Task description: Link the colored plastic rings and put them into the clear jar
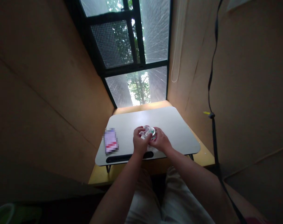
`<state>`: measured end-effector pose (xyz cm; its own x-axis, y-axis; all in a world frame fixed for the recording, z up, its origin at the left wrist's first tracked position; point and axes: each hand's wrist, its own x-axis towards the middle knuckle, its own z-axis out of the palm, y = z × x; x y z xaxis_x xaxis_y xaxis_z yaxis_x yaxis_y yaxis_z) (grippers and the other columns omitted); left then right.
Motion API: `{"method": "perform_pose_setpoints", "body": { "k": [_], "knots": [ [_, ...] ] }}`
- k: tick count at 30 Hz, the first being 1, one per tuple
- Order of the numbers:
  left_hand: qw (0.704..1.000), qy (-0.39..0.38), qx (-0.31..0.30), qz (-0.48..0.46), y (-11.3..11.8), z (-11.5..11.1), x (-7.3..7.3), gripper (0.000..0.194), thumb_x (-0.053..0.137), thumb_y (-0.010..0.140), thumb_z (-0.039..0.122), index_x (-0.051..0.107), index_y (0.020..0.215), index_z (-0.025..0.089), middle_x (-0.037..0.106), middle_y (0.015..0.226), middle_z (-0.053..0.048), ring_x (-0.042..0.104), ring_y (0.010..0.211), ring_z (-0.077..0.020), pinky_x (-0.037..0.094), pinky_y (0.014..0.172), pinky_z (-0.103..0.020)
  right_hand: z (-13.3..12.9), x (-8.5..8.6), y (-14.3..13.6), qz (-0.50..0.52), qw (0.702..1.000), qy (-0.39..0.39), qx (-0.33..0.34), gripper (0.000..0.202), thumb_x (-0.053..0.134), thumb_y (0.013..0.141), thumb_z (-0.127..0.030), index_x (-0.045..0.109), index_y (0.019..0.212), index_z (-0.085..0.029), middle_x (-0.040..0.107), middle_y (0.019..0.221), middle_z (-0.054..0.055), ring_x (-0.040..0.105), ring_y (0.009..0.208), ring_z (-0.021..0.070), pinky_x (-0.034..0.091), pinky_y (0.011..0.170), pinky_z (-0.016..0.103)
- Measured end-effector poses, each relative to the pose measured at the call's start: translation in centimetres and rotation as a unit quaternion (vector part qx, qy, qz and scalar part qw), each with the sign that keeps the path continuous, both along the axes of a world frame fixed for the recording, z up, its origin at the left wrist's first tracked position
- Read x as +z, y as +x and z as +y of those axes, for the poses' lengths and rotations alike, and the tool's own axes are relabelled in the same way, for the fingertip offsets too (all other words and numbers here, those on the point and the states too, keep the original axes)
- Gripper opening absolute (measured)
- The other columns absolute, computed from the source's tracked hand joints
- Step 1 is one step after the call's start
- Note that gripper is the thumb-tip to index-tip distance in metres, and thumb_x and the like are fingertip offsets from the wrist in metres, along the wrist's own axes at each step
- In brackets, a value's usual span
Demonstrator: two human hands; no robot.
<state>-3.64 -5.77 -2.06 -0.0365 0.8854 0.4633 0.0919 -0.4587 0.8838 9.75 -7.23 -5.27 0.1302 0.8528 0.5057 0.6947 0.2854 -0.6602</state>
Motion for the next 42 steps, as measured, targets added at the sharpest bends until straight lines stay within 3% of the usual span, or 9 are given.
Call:
{"method": "perform_pose_setpoints", "body": {
  "k": [8, 18, 23, 29, 35, 42],
  "knots": [
    [0.994, 0.067, 0.001, 0.092, 0.6, 0.2, -0.2, 0.033, 0.075, 0.066, 0.020, 0.057, 0.093, 0.019, 0.055, 0.110, -0.008, 0.054, 0.110, -0.0235, 0.045, 0.096, -0.038, 0.4, -0.7, 0.0, 0.007, 1.000, -0.006, -0.006, 0.060, 0.063, 0.068, -0.027, 0.044, 0.124, -0.019, 0.057, 0.116, 0.011, 0.057, 0.102, 0.0245, 0.047, 0.090, 0.039],
    [0.989, 0.075, -0.034, 0.126, 0.2, 1.1, -0.3, 0.036, 0.074, 0.067, 0.021, 0.058, 0.099, 0.019, 0.053, 0.120, -0.010, 0.052, 0.117, -0.0255, 0.042, 0.102, -0.042, 0.1, -0.1, 0.0, 0.017, 1.000, -0.010, 0.010, 0.063, 0.067, 0.065, -0.030, 0.044, 0.123, -0.020, 0.058, 0.115, 0.010, 0.058, 0.102, 0.0254, 0.048, 0.088, 0.038],
    [0.990, 0.036, -0.072, 0.113, -0.3, 1.9, -0.9, 0.045, 0.076, 0.065, 0.023, 0.057, 0.105, 0.019, 0.054, 0.123, -0.011, 0.053, 0.117, -0.0265, 0.043, 0.100, -0.041, 0.2, -0.3, 0.1, 0.014, 1.000, 0.000, 0.020, 0.062, 0.068, 0.067, -0.031, 0.046, 0.124, -0.020, 0.059, 0.114, 0.010, 0.059, 0.099, 0.0248, 0.049, 0.086, 0.037],
    [0.989, -0.042, -0.119, 0.072, -0.9, 2.7, -1.4, 0.071, 0.081, 0.059, 0.030, 0.047, 0.120, 0.018, 0.058, 0.117, -0.011, 0.061, 0.104, -0.0238, 0.050, 0.091, -0.037, 0.2, -0.4, 0.2, 0.003, 1.000, 0.001, 0.025, 0.071, 0.074, 0.064, -0.041, 0.046, 0.126, -0.020, 0.060, 0.116, 0.010, 0.059, 0.101, 0.0258, 0.049, 0.087, 0.038],
    [0.981, -0.079, -0.172, 0.037, -1.4, 3.0, -2.5, 0.060, 0.077, 0.064, 0.038, 0.048, 0.113, 0.018, 0.062, 0.110, -0.011, 0.064, 0.094, -0.0214, 0.053, 0.082, -0.033, -0.2, -0.1, 0.1, -0.016, 1.000, 0.001, 0.026, 0.071, 0.076, 0.063, -0.048, 0.048, 0.122, -0.020, 0.061, 0.112, 0.010, 0.060, 0.098, 0.0257, 0.048, 0.086, 0.037],
    [0.976, -0.092, -0.198, 0.011, -2.1, 3.1, -3.3, 0.067, 0.079, 0.063, 0.035, 0.050, 0.122, 0.018, 0.067, 0.107, -0.010, 0.066, 0.094, -0.0227, 0.054, 0.083, -0.034, -0.5, 0.0, -0.2, -0.057, 0.998, -0.025, 0.001, 0.073, 0.074, 0.063, -0.055, 0.049, 0.121, -0.019, 0.063, 0.098, 0.008, 0.057, 0.088, 0.0253, 0.048, 0.078, 0.036]
  ]
}}
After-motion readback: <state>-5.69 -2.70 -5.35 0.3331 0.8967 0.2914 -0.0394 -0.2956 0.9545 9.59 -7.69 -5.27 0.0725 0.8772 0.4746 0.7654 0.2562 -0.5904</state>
